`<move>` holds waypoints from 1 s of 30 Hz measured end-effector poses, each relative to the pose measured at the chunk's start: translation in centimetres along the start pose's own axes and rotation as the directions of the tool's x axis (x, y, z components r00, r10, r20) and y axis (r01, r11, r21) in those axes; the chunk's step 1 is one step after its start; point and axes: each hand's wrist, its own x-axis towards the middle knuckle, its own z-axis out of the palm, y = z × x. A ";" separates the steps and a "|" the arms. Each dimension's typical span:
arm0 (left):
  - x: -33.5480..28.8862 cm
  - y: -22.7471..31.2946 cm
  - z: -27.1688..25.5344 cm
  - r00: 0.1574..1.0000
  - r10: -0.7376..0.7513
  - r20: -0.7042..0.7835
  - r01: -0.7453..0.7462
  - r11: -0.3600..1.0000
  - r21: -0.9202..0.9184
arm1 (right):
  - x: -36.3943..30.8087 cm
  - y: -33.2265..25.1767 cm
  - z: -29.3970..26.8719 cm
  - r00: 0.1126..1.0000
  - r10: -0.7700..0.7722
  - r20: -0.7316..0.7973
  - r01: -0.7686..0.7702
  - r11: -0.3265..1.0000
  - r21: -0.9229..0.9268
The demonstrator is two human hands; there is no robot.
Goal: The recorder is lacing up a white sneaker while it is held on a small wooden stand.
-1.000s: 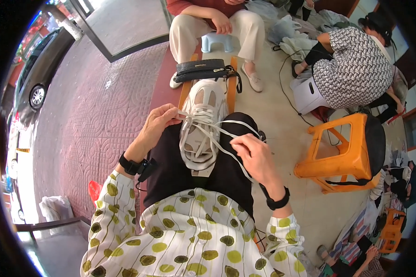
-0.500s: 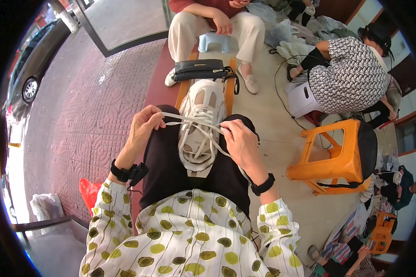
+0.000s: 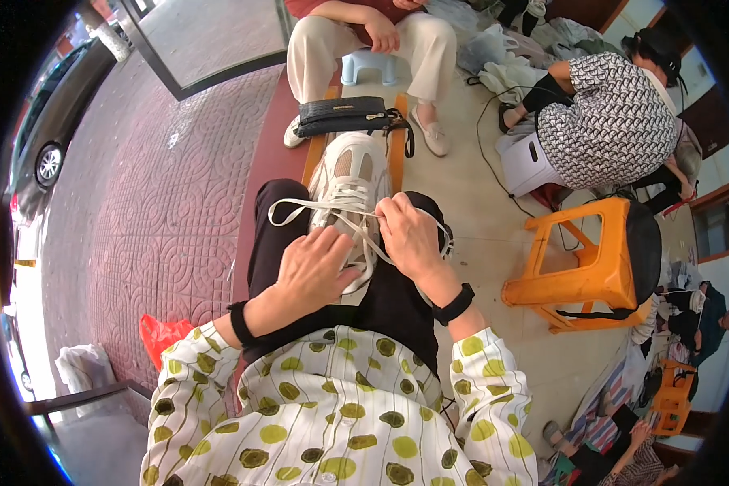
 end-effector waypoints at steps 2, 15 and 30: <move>0.4 0.0 1.6 0.998 -0.021 0.052 0.015 0.993 0.117 | -0.1 0.0 0.0 1.000 -0.003 0.020 0.002 1.000 0.007; 0.5 -1.1 3.0 0.999 0.015 0.036 -0.018 0.996 0.090 | -0.7 0.9 0.4 0.995 0.009 0.103 -0.018 0.996 0.092; -10.7 -2.7 -10.6 0.849 -0.097 0.519 0.509 -0.112 -0.854 | 2.5 0.6 -0.3 0.979 -0.030 -0.203 0.045 0.997 0.068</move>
